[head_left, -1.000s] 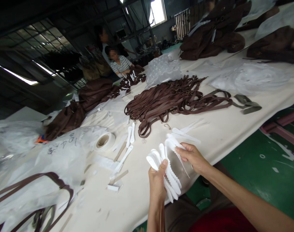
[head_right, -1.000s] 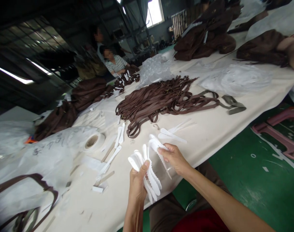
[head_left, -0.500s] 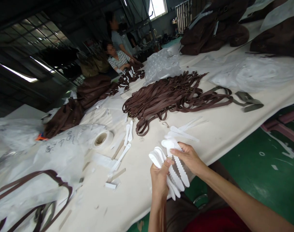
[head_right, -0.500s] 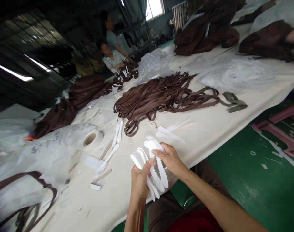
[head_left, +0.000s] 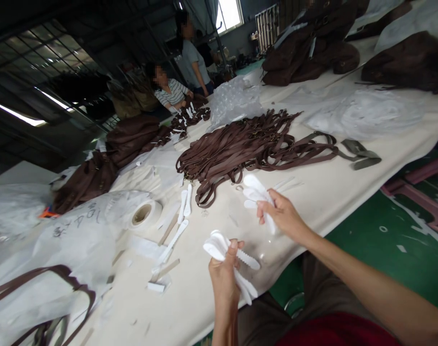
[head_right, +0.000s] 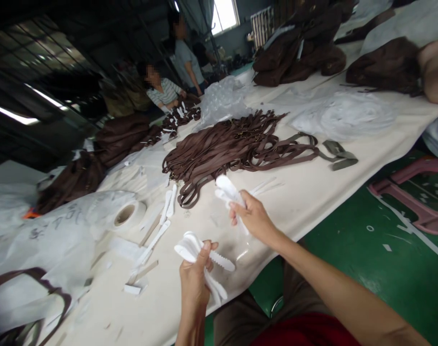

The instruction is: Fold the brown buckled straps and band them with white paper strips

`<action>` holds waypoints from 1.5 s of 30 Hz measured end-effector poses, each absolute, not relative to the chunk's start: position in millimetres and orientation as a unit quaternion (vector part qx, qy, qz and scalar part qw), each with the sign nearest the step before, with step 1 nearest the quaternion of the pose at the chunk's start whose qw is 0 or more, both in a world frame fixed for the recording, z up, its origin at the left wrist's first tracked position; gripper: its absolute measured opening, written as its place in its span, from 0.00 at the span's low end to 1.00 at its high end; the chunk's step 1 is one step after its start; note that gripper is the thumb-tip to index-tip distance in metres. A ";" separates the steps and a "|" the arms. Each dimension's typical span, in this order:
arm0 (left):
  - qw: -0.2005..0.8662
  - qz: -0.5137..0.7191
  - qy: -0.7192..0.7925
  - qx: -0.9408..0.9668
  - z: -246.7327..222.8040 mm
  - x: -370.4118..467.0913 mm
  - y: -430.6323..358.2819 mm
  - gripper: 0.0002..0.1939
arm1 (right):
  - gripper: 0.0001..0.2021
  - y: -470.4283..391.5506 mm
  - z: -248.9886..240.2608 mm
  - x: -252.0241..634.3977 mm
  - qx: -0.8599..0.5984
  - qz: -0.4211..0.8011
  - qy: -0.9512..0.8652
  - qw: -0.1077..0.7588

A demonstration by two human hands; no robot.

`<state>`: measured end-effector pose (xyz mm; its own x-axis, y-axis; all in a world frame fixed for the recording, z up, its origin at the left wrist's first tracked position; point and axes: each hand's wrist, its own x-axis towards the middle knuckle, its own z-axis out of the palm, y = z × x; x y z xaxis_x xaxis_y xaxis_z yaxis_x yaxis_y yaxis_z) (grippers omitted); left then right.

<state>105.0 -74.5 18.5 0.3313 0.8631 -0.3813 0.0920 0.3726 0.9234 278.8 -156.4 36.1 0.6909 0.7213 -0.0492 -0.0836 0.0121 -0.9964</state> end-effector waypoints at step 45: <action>0.823 0.304 0.367 0.310 22.3 105.9 -65.2 0.23 | 0.13 -129.9 9.4 197.3 -0.614 0.423 -0.381 0.547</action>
